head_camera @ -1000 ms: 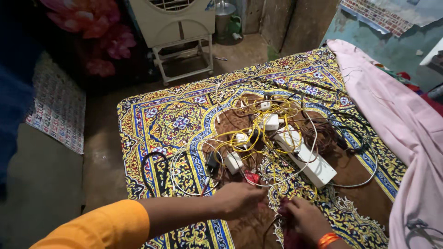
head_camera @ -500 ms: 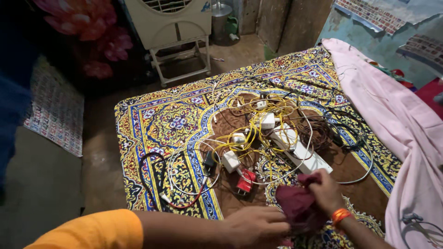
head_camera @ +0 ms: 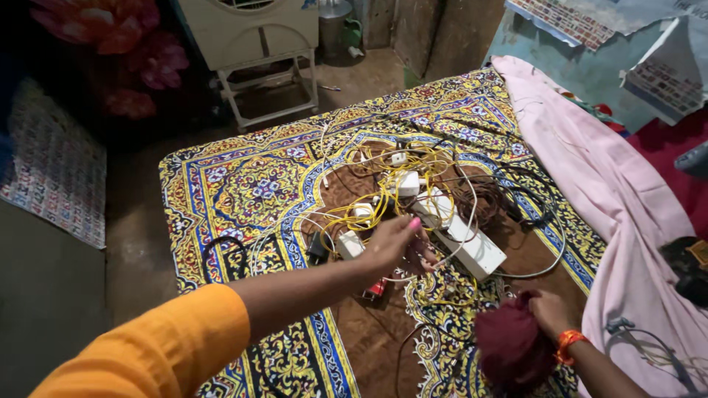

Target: The person untangles and organizes a large number of power cables, adapters, and power strips on a patterned surface by hand, separating them into smaller bundles.

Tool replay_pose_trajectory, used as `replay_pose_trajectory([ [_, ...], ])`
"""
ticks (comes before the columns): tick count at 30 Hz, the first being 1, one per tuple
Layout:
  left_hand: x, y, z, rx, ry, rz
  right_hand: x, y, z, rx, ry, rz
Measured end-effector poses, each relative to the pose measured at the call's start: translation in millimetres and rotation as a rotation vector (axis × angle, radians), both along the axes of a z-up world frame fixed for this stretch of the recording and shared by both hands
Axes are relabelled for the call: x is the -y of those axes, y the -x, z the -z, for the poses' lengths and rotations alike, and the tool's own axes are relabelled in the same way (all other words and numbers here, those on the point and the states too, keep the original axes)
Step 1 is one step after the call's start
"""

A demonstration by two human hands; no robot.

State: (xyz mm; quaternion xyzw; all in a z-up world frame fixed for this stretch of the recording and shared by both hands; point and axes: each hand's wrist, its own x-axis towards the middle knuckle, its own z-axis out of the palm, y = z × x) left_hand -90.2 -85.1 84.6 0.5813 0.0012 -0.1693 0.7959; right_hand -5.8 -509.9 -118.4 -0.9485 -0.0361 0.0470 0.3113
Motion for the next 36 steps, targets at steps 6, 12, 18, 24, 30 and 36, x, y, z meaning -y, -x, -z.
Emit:
replay_pose_trajectory([
  [6,-10,-11,-5,-0.019,-0.112,0.078,-14,23,-20,-0.288,-0.663,0.055],
  [12,4,-5,24,0.214,-0.265,0.133,-157,58,-193,0.207,-0.805,-0.087],
  [18,13,1,7,0.637,-0.435,0.110,-224,86,-253,0.483,0.025,-0.310],
  [24,-21,19,-32,0.226,-0.441,0.152,-158,66,-214,0.287,0.241,-0.275],
  [30,-50,35,-11,0.232,-0.487,0.191,-104,66,-186,0.336,0.156,-0.305],
  [36,-58,41,33,-0.026,-0.313,0.303,-77,41,-154,0.050,0.024,-0.205],
])
